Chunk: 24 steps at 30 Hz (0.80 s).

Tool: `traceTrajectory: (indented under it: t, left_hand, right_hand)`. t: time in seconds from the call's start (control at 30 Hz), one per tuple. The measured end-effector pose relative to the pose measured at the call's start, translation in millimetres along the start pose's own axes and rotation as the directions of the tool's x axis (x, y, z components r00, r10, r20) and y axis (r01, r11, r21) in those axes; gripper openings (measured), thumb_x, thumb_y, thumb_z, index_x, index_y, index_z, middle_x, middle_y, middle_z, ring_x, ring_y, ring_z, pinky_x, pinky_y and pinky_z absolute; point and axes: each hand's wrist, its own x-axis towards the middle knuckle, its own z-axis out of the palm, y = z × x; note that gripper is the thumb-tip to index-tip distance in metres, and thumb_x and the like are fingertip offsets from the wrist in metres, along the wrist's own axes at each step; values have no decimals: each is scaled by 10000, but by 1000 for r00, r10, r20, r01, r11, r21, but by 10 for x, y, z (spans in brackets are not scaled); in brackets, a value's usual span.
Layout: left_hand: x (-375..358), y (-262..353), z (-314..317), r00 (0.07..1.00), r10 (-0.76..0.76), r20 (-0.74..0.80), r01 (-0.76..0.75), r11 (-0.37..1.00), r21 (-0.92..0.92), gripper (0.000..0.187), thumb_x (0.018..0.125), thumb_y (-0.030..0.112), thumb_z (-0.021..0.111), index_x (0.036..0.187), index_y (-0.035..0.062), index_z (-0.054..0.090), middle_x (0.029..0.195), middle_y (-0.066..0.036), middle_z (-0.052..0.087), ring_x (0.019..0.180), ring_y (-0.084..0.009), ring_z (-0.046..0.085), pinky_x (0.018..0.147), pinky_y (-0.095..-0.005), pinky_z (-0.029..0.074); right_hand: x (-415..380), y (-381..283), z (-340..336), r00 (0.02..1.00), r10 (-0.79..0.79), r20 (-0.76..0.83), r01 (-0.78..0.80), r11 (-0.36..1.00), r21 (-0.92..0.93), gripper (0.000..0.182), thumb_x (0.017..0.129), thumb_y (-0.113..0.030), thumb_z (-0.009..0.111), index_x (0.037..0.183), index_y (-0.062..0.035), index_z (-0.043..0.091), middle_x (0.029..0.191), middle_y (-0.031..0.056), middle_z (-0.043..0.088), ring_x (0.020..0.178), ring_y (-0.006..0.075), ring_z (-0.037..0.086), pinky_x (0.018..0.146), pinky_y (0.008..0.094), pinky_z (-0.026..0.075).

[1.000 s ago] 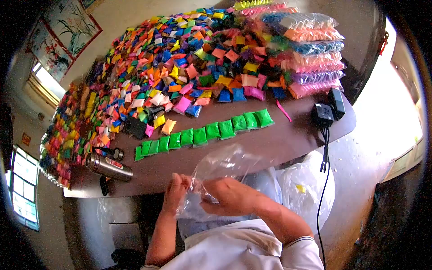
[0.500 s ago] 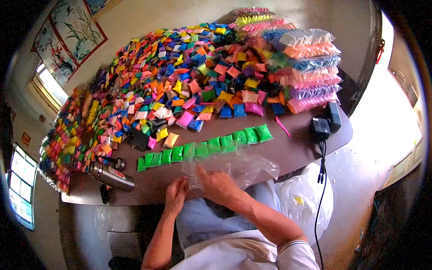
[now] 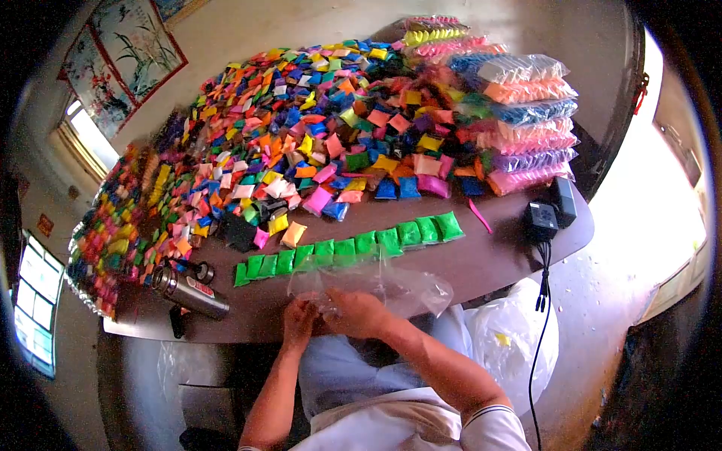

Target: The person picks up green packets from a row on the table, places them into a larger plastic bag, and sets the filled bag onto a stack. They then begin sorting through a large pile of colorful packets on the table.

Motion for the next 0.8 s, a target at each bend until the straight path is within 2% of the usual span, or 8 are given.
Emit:
traceTrajectory:
  t: [0.2, 0.27, 0.3, 0.37, 0.5, 0.57, 0.67, 0.8]
  left_hand:
    - [-49, 28, 165, 976, 212, -56, -212, 977, 10, 265, 964, 282, 593, 1074, 42, 615, 986, 11, 618, 910, -102, 551, 800, -271, 453]
    - [-55, 67, 169, 979, 200, -33, -200, 980, -5, 271, 967, 293, 586, 1059, 40, 611, 977, 4, 616, 899, -105, 547, 803, -268, 450]
    - [-71, 113, 156, 979, 201, -37, -201, 980, -4, 271, 967, 293, 586, 1059, 40, 611, 977, 4, 616, 899, -105, 547, 803, -268, 450]
    - [-87, 211, 150, 990, 139, 18, -138, 990, -38, 300, 964, 320, 590, 1057, 35, 608, 955, -17, 619, 897, -111, 550, 806, -271, 450]
    - [-90, 77, 105, 998, 56, 22, -54, 995, -87, 324, 957, 331, 600, 1053, 22, 612, 928, -32, 622, 886, -122, 561, 797, -280, 456]
    - [-102, 84, 72, 999, -12, 48, 8, 996, 85, 326, 944, 281, 613, 1114, 3, 599, 1034, -123, 641, 968, -222, 595, 860, -358, 459]
    - [-121, 97, 186, 988, 127, -83, -99, 953, 286, 339, 954, 344, 607, 1019, 12, 623, 895, -47, 621, 843, -119, 558, 773, -281, 458]
    - [-128, -1, 202, 982, 151, -112, -132, 978, 162, 328, 973, 337, 570, 1013, 15, 620, 861, -58, 631, 810, -126, 567, 755, -296, 467]
  right_hand:
    - [90, 96, 2, 968, -98, 231, -16, 894, 448, 437, 941, -308, 563, 1285, -47, 498, 1174, 206, 635, 1116, 379, 592, 945, 448, 463]
    - [139, 548, 458, 928, -371, -26, 353, 856, 378, 389, 1003, -322, 478, 1243, -27, 563, 1131, 111, 624, 1032, 189, 551, 952, 337, 436]
    - [153, 458, 375, 927, -374, -24, 355, 855, 379, 389, 1003, -322, 478, 1243, -27, 563, 1131, 111, 624, 1032, 189, 551, 952, 337, 436]
    - [163, 72, -23, 935, 79, 345, -281, 759, 587, 405, 1006, -312, 458, 1282, -28, 545, 1236, 170, 612, 1141, 269, 566, 1041, 370, 395]
    - [97, -122, -346, 955, 54, 291, -177, 892, 415, 443, 1013, -364, 427, 1249, -18, 570, 1184, 151, 633, 1098, 229, 563, 1004, 370, 417]
    - [164, 3, -286, 917, 136, 375, -303, 850, 432, 464, 1002, -407, 438, 1165, -10, 615, 1138, 158, 647, 1085, 262, 574, 988, 380, 428]
    - [196, 180, -120, 963, 10, 270, -142, 871, 471, 473, 996, -428, 444, 1128, -18, 638, 1099, 186, 653, 1047, 296, 587, 964, 392, 446]
    - [147, -107, -326, 941, 11, 338, -117, 948, 295, 497, 992, -460, 439, 1127, -24, 636, 1094, 232, 647, 1040, 357, 602, 942, 432, 455]
